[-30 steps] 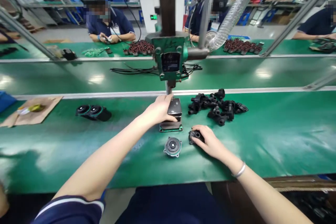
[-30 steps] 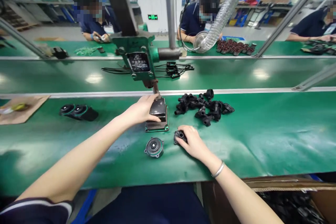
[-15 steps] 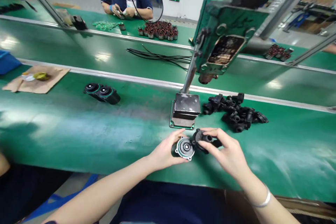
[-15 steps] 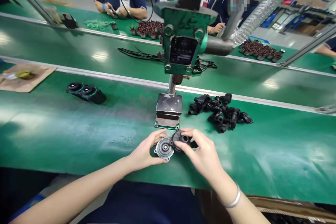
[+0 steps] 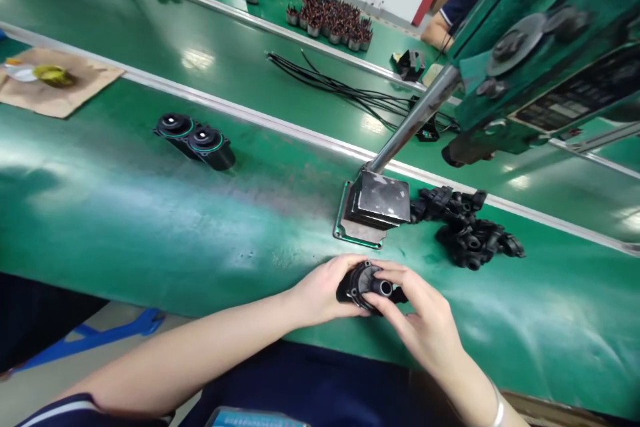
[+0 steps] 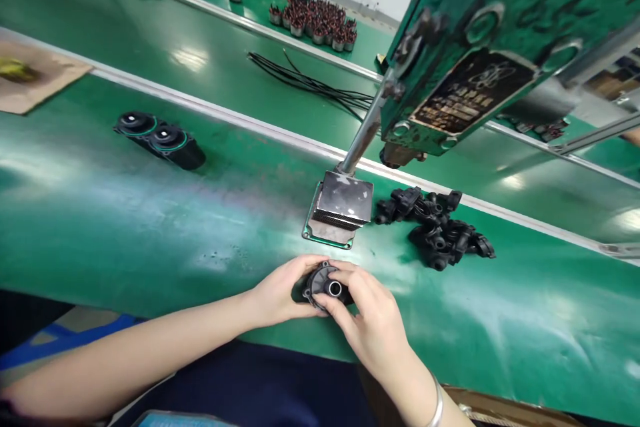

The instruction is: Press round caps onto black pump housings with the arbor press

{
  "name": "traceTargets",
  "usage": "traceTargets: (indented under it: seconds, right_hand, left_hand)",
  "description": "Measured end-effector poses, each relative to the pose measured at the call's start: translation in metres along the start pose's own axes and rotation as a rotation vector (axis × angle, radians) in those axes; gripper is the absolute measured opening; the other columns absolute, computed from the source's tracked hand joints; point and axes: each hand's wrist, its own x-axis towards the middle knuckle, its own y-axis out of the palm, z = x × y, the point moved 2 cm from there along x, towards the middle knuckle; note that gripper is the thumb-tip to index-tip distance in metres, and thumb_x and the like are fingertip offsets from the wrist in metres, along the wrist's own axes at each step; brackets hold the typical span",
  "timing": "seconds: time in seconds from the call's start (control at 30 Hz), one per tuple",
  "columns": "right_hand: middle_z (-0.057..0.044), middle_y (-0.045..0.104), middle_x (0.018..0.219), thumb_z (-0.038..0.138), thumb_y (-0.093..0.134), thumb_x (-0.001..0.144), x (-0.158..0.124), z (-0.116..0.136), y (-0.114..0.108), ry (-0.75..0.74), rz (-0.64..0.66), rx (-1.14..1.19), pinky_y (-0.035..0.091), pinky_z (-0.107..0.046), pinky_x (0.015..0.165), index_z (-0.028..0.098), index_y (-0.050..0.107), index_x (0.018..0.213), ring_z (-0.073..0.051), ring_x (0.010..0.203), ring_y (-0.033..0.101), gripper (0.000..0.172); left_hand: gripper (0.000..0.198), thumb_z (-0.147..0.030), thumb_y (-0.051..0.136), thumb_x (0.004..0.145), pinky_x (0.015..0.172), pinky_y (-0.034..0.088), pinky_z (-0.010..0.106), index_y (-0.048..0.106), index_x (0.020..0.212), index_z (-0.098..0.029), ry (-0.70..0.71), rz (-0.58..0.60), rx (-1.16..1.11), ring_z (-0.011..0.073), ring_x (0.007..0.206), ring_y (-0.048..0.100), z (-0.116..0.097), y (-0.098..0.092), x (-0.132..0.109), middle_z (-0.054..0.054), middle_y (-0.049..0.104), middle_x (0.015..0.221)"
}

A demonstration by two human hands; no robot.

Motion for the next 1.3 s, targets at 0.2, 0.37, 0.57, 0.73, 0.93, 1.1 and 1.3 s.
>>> traceTargets:
  seconds: [0.2, 0.37, 0.57, 0.73, 0.93, 1.1, 1.3]
  right_hand:
    - [0.001, 0.059, 0.114, 0.029, 0.064, 0.078, 0.0011, 0.0003, 0.0017, -0.014, 0.037, -0.017, 0.053, -0.012, 0.092, 0.017, 0.056, 0.101, -0.001, 0.109, 0.058, 0.027]
    - [0.000, 0.059, 0.114, 0.027, 0.064, 0.078, 0.0002, 0.0010, 0.0026, -0.003, 0.013, -0.004, 0.053, -0.012, 0.093, 0.017, 0.056, 0.103, -0.002, 0.110, 0.058, 0.028]
    - [-0.001, 0.059, 0.113, 0.026, 0.065, 0.077, -0.0023, 0.0014, 0.0041, 0.011, -0.009, 0.007, 0.053, -0.012, 0.093, 0.016, 0.055, 0.102, -0.001, 0.109, 0.058, 0.028]
    - [-0.002, 0.060, 0.112, 0.027, 0.065, 0.077, -0.0021, 0.0010, 0.0038, 0.001, -0.005, 0.006, 0.053, -0.014, 0.093, 0.015, 0.056, 0.102, -0.002, 0.108, 0.059, 0.029]
    - [-0.001, 0.060, 0.112, 0.027, 0.065, 0.078, 0.0003, 0.0002, 0.0014, -0.022, 0.003, -0.003, 0.053, -0.012, 0.093, 0.016, 0.056, 0.101, -0.001, 0.109, 0.058, 0.028]
    - [0.000, 0.059, 0.114, 0.027, 0.066, 0.077, -0.0007, -0.0010, 0.0027, -0.015, 0.028, 0.001, 0.051, -0.012, 0.096, 0.017, 0.055, 0.104, -0.001, 0.111, 0.057, 0.031]
    - [-0.001, 0.059, 0.113, 0.029, 0.064, 0.078, 0.0008, -0.0018, 0.0045, 0.005, 0.024, 0.006, 0.052, -0.011, 0.093, 0.016, 0.053, 0.102, -0.001, 0.109, 0.058, 0.029]
  left_hand:
    - [0.074, -0.044, 0.080, 0.067, 0.100, 0.049, 0.044, 0.044, 0.128, -0.022, 0.025, 0.015, 0.008, 0.0283, 0.116, 0.059, 0.0008, -0.0016, 0.0005, 0.011, 0.060, 0.127]
    - [0.073, -0.044, 0.079, 0.068, 0.100, 0.048, 0.045, 0.043, 0.128, -0.023, 0.046, 0.013, 0.027, 0.0288, 0.116, 0.059, 0.0016, -0.0014, 0.0002, 0.012, 0.060, 0.127]
    - [0.072, -0.044, 0.078, 0.070, 0.100, 0.049, 0.044, 0.043, 0.128, -0.021, 0.066, 0.010, 0.031, 0.0285, 0.116, 0.059, 0.0013, -0.0015, 0.0002, 0.013, 0.060, 0.126]
    - [0.071, -0.045, 0.078, 0.070, 0.100, 0.049, 0.044, 0.044, 0.127, -0.021, 0.067, 0.013, 0.036, 0.0286, 0.116, 0.059, 0.0011, -0.0016, 0.0006, 0.013, 0.060, 0.126]
    - [0.072, -0.045, 0.077, 0.070, 0.100, 0.048, 0.045, 0.042, 0.129, -0.022, 0.066, 0.019, 0.050, 0.0291, 0.116, 0.059, 0.0013, -0.0015, 0.0006, 0.013, 0.060, 0.126]
    - [0.073, -0.043, 0.078, 0.070, 0.100, 0.049, 0.044, 0.041, 0.130, -0.023, 0.083, 0.014, 0.053, 0.0287, 0.117, 0.059, 0.0037, -0.0009, -0.0001, 0.012, 0.059, 0.127]
    - [0.079, -0.042, 0.076, 0.073, 0.104, 0.047, 0.043, 0.034, 0.137, -0.023, 0.111, 0.019, 0.059, 0.0283, 0.122, 0.056, 0.0022, -0.0019, -0.0014, 0.013, 0.055, 0.134]
